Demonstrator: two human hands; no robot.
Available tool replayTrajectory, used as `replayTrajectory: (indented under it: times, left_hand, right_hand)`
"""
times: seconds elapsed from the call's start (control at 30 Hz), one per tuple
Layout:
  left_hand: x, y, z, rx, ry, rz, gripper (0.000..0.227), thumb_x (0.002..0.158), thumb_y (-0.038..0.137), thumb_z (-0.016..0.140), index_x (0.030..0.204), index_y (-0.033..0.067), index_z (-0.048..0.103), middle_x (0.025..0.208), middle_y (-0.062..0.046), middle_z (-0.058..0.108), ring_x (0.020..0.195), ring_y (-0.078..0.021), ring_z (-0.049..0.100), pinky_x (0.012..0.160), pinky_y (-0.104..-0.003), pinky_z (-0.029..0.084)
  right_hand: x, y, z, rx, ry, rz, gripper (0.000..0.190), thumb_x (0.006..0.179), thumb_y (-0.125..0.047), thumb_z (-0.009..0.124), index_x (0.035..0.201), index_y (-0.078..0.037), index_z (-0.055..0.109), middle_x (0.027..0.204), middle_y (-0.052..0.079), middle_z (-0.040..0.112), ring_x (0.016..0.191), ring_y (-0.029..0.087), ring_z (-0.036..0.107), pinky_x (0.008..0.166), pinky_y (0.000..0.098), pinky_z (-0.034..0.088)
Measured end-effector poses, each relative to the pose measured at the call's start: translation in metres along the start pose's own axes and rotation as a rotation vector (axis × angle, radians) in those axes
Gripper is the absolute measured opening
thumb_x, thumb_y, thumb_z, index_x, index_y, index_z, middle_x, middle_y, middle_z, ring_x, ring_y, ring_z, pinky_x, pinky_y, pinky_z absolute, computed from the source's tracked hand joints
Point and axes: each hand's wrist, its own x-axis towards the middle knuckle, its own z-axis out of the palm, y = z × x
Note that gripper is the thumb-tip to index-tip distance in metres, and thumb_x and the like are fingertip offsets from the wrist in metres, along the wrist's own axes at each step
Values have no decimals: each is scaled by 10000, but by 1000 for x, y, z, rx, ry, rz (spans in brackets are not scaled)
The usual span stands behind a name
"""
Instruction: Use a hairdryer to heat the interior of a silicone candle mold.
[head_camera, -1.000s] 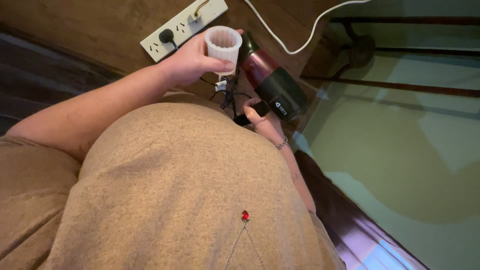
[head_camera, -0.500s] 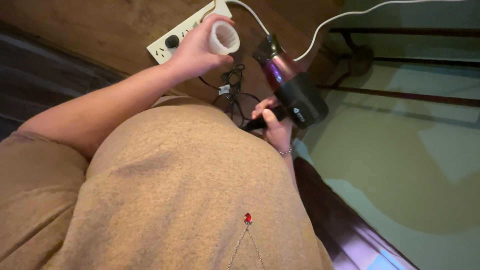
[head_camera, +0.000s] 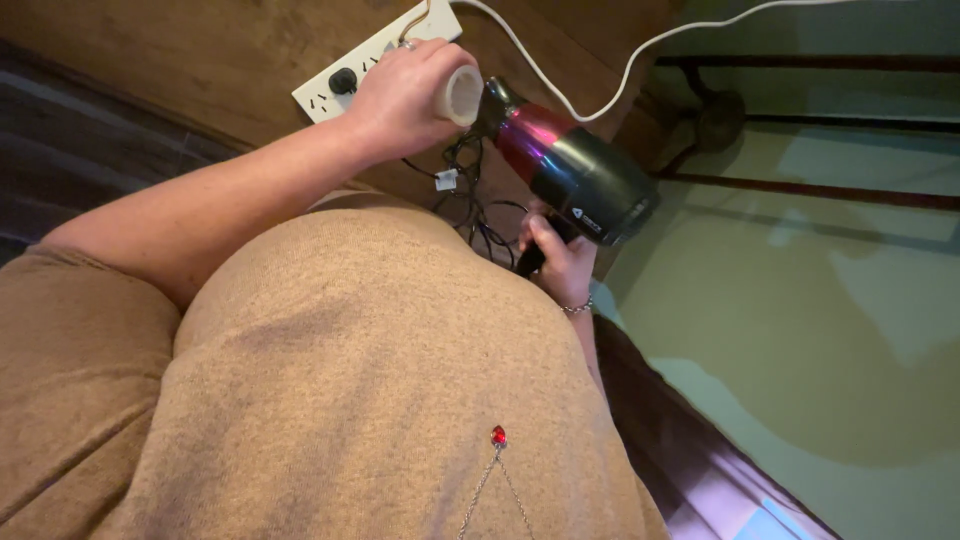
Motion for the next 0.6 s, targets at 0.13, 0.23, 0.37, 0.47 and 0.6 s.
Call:
replayTrajectory:
  times: [0.13, 0.23, 0.37, 0.47, 0.6]
  left_hand:
    - [0, 2, -4, 55, 17, 40, 566, 769, 226, 892, 1233, 122, 585, 1129, -96, 684, 1071, -340, 651, 851, -491, 482]
    - [0, 3, -6, 54, 52, 86, 571, 821, 216, 875, 1294, 127, 568, 1124, -79, 691, 1025, -322, 680, 876, -478, 487]
    - [0, 12, -14, 62, 60, 127, 676, 757, 233, 881, 1341, 134, 554, 1080, -84, 694, 951, -337, 705, 808, -482, 507]
    - [0, 15, -16, 113, 21, 111, 641, 766, 257, 902, 1317, 164, 586, 1046, -107, 683, 838, -344, 704, 721, -470, 545]
    - [-5, 21, -26, 136, 35, 152, 578, 726, 278, 900, 1219, 140, 631, 1039, -119, 670, 768, -334, 708, 625, -450, 566]
  right_hand:
    - [2, 3, -1, -41, -1, 54, 231, 937, -81, 718, 1124, 38, 652, 853, 82, 661, 720, 161, 632, 649, 305, 519]
    - [3, 2, -2, -88, -21, 18, 231, 941, -103, 720, 1121, 31, 665, 835, 69, 670, 721, 154, 637, 644, 299, 525]
    - [3, 3, -4, -114, -10, 23, 228, 929, -91, 726, 1111, 37, 677, 813, 64, 664, 689, 153, 628, 627, 297, 511]
    - [1, 0, -6, -156, 5, -2, 214, 929, -80, 724, 1103, 37, 680, 831, 69, 674, 695, 157, 632, 624, 305, 516]
    - [-6, -10, -9, -173, -10, -75, 205, 950, -82, 698, 1120, 31, 674, 960, 88, 722, 785, 173, 672, 702, 334, 562]
